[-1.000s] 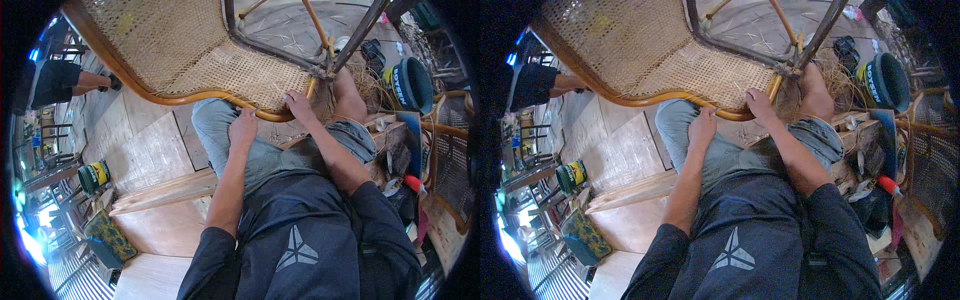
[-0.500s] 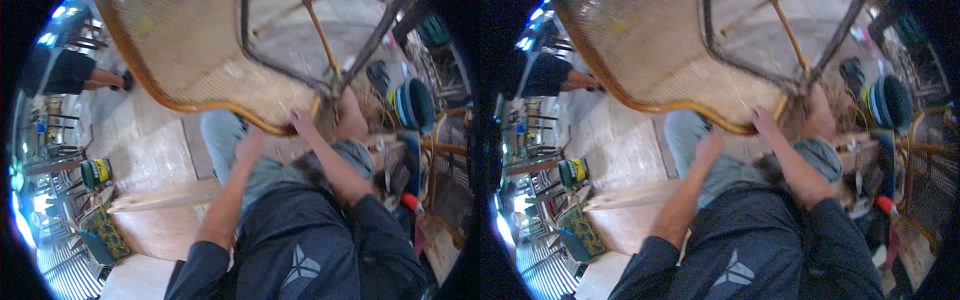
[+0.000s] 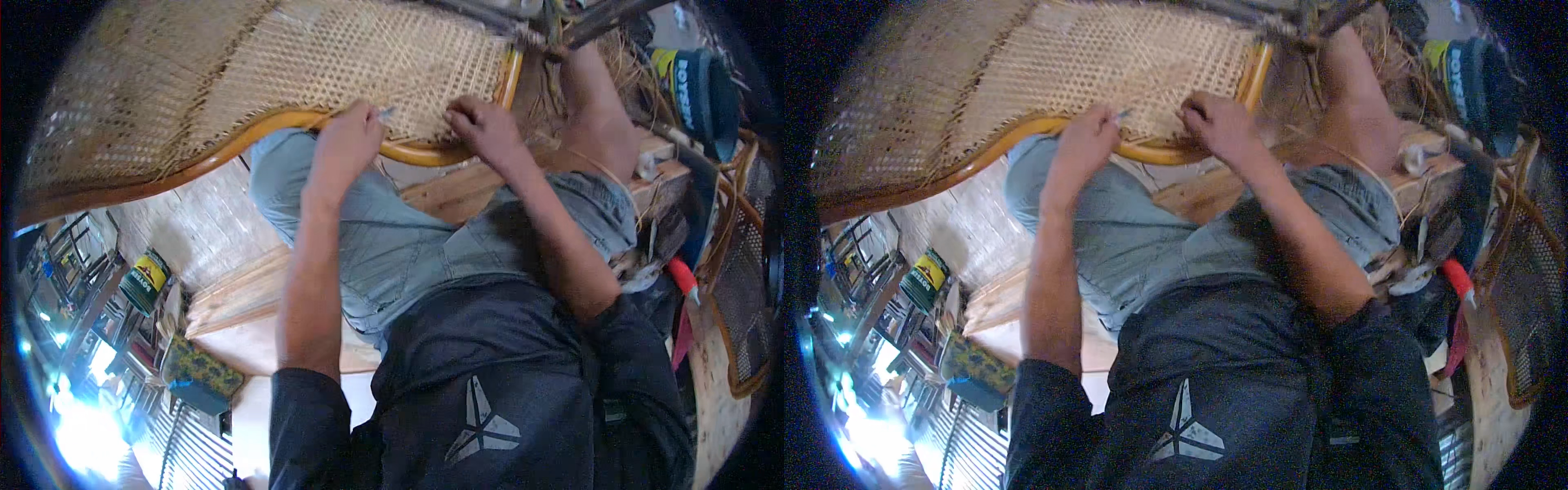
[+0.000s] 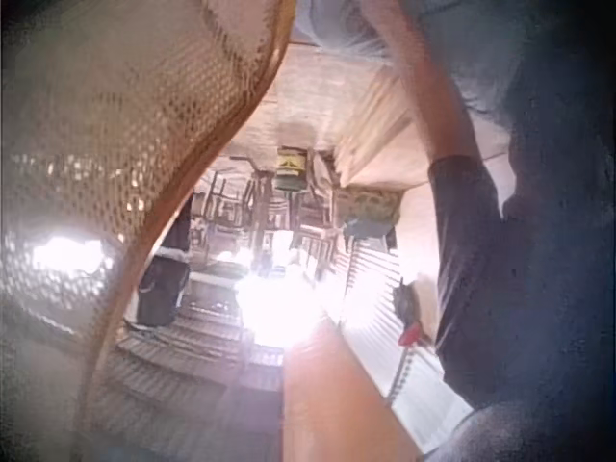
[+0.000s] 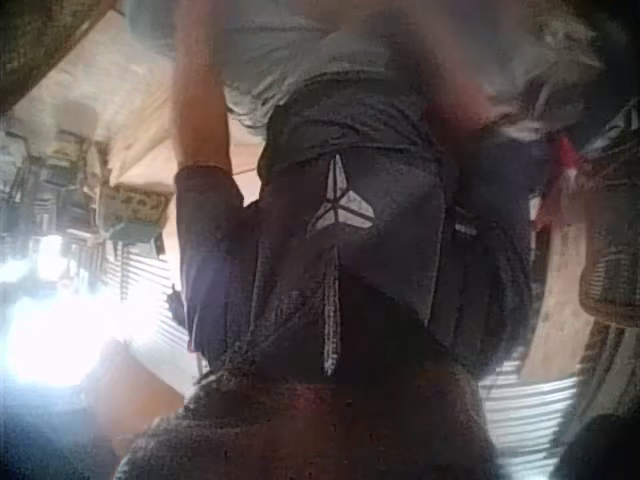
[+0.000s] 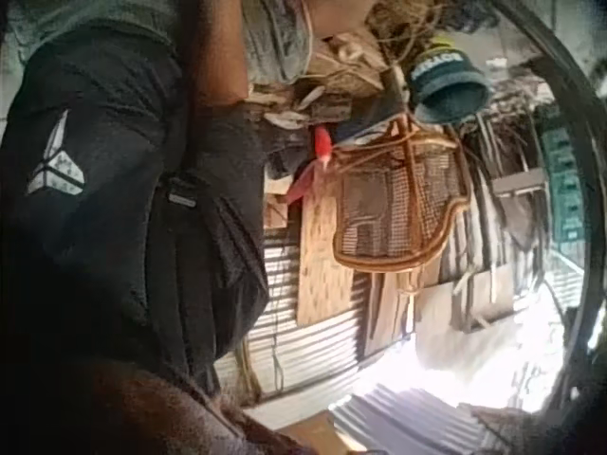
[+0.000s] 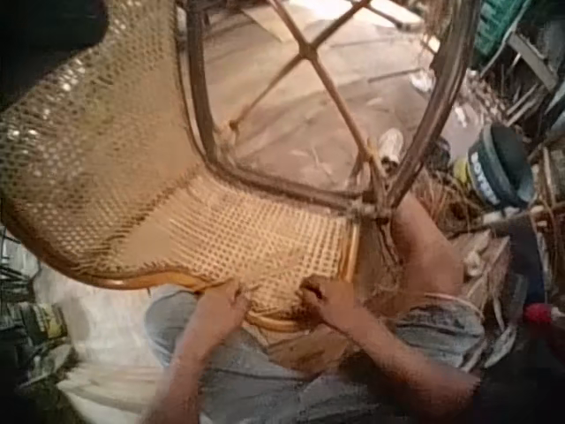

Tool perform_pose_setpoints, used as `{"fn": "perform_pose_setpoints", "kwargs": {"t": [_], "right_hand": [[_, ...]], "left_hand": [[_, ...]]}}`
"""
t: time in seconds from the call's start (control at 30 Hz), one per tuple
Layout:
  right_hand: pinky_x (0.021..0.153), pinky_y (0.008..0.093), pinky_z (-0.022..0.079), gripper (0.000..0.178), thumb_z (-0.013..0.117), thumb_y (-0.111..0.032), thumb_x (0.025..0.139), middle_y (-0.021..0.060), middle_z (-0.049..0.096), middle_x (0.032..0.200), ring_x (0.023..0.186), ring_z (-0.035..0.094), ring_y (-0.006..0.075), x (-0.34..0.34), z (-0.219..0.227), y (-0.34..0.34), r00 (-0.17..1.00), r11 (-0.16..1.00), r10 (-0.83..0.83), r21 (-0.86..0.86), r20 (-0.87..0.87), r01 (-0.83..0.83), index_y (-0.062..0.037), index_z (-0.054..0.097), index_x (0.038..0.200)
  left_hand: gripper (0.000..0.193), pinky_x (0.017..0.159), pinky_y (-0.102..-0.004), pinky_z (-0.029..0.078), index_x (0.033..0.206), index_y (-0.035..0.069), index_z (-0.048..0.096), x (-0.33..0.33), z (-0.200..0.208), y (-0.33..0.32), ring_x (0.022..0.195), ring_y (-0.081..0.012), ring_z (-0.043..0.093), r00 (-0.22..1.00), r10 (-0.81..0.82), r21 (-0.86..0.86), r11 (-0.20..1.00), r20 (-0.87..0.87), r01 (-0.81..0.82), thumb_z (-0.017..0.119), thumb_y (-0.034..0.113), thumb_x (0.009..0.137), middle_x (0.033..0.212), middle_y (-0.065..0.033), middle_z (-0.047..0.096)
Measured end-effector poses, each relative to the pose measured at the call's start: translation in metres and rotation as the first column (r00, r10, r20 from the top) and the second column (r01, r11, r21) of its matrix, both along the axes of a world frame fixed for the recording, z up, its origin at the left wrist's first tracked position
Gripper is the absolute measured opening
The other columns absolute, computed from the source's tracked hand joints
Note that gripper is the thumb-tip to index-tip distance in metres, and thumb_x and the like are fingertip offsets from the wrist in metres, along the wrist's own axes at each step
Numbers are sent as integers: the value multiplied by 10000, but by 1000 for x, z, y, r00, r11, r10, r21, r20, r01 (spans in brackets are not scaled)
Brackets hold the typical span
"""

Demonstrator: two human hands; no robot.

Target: Repairing the rattan weaving of a wooden chair using specialized hand tools.

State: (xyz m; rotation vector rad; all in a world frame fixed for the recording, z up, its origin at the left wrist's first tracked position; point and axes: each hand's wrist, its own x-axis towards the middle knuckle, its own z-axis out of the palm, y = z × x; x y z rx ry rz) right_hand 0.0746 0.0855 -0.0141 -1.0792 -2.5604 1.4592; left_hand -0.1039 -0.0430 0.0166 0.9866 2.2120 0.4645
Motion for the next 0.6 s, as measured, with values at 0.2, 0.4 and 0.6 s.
{"fn": "perform_pose_setpoints", "kwargs": {"t": [0.2, 0.4, 0.6], "right_hand": [[618, 323, 466, 258, 551, -255, 822, 115, 610, 685, 648, 603, 201, -5, 3, 3, 998, 989, -19, -146, 54, 27, -24, 607, 924], [598, 331, 452, 279, 552, -275, 818, 126, 597, 666, 609, 576, 214, -1, 2, 2, 999, 989, -38, -139, 39, 43, -9, 605, 883], [603, 360, 461, 224, 531, -226, 774, 173, 576, 664, 616, 584, 277, -4, 10, 2, 992, 996, -1, -93, 123, 13, -25, 603, 839]], "left_hand": [[237, 715, -463, 453, 889, 74, 599, -12, 11, 25, 805, -370, 582, 937, -350, -187, 921, -10, 342, 450, 243, 813, 848, -183, 608], [229, 713, -457, 466, 820, 47, 622, 0, 13, 50, 805, -360, 596, 872, -485, -257, 853, -70, 454, 441, 182, 782, 831, -185, 618], [216, 706, -459, 484, 808, 11, 641, 4, 11, 71, 803, -363, 616, 765, -643, -424, 704, -41, 569, 473, 120, 727, 841, -215, 622]]}}
